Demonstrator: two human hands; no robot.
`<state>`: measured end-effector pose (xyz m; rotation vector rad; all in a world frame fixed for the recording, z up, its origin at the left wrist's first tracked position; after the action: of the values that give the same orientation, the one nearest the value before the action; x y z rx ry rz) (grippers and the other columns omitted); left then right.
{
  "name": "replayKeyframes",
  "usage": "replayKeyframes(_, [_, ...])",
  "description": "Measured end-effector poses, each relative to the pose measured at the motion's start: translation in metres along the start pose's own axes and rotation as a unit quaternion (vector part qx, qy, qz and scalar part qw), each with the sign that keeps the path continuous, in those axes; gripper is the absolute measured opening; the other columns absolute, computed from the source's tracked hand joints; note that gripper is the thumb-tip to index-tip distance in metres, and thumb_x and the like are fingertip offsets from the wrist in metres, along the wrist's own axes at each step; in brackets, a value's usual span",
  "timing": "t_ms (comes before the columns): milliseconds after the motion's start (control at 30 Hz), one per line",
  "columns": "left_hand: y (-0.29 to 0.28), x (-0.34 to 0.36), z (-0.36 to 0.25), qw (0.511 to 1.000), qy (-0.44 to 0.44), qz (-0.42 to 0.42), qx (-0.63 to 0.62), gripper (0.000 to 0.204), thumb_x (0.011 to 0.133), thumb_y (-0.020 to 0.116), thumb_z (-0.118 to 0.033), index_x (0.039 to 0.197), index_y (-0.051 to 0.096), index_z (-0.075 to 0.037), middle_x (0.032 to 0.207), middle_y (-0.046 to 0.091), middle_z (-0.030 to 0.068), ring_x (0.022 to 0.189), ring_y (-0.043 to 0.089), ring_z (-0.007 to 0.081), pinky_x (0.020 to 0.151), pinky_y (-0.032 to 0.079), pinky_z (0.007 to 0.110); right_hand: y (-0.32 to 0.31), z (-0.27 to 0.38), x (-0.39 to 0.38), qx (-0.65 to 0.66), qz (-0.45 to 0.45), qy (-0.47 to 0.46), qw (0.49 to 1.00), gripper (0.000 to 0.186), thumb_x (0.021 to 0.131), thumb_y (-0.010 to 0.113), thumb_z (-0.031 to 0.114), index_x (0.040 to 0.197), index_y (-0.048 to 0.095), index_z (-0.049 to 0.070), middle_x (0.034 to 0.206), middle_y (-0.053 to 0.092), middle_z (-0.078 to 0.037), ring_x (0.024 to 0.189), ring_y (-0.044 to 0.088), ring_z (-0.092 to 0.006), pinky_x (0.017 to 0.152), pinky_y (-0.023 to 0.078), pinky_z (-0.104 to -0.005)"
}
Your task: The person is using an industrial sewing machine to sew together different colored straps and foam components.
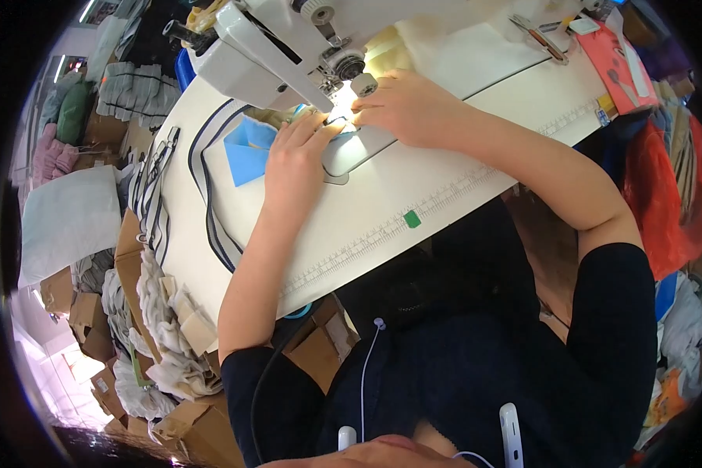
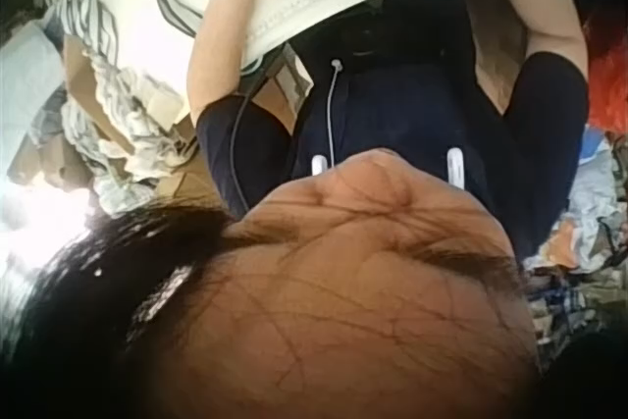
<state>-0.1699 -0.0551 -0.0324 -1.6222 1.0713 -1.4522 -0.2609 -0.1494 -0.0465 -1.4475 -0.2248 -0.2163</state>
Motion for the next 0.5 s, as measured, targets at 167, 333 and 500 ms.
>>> replayKeyframes(167, [0.0, 0.001, 0.007, 1.0, -0.005, -0.005, 0.004, 0.025, 0.079, 0.06, -0.005, 0.1, 0.07, -0.013, 0.118, 0.063, 0.0066, 0.116, 0.057, 0.0278, 0.099, 0.045, 0.05, 0.0, 0.004, 0.002, 0.0, -0.038, -0.023, 0.999, 0.039, 0.082, 0.054, 0.001, 0.116, 0.065, 0.016, 0.121, 0.063, 0.002, 0.097, 0.059, -0.0209, 0.095, 0.041, -0.0384])
replayKeyframes(333, [0.002, 0.003, 0.011, 1.0, 0.007, 0.006, 0.0, 0.023, 0.078, 0.061, -0.005, 0.098, 0.069, -0.011, 0.12, 0.062, 0.0085, 0.116, 0.056, 0.0293, 0.101, 0.043, 0.052, 0.008, -0.005, 0.007, -0.028, 0.019, 0.017, 0.999, 0.037, 0.081, 0.056, 0.001, 0.115, 0.064, 0.014, 0.106, 0.067, -0.003, 0.09, 0.058, -0.0231, 0.095, 0.041, -0.0382])
replayKeyframes(500, [0.006, -0.003, 0.01, 0.999, 0.037, 0.0, 0.018, 0.026, 0.076, 0.061, -0.002, 0.098, 0.069, -0.011, 0.12, 0.061, 0.01, 0.117, 0.055, 0.031, 0.101, 0.042, 0.055, 0.001, 0.0, 0.001, -0.031, -0.086, -0.033, 0.995, 0.046, 0.08, 0.058, 0.002, 0.121, 0.064, 0.02, 0.075, 0.065, -0.004, 0.093, 0.059, -0.0262, 0.1, 0.038, -0.0377])
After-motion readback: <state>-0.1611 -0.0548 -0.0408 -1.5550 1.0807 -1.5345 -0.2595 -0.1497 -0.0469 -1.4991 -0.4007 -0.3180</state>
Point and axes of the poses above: each hand's wrist, its own x-axis towards the middle knuckle, its own y-axis out of the palm, z = x × y, the point moved 8 cm from there along x, towards the middle knuckle
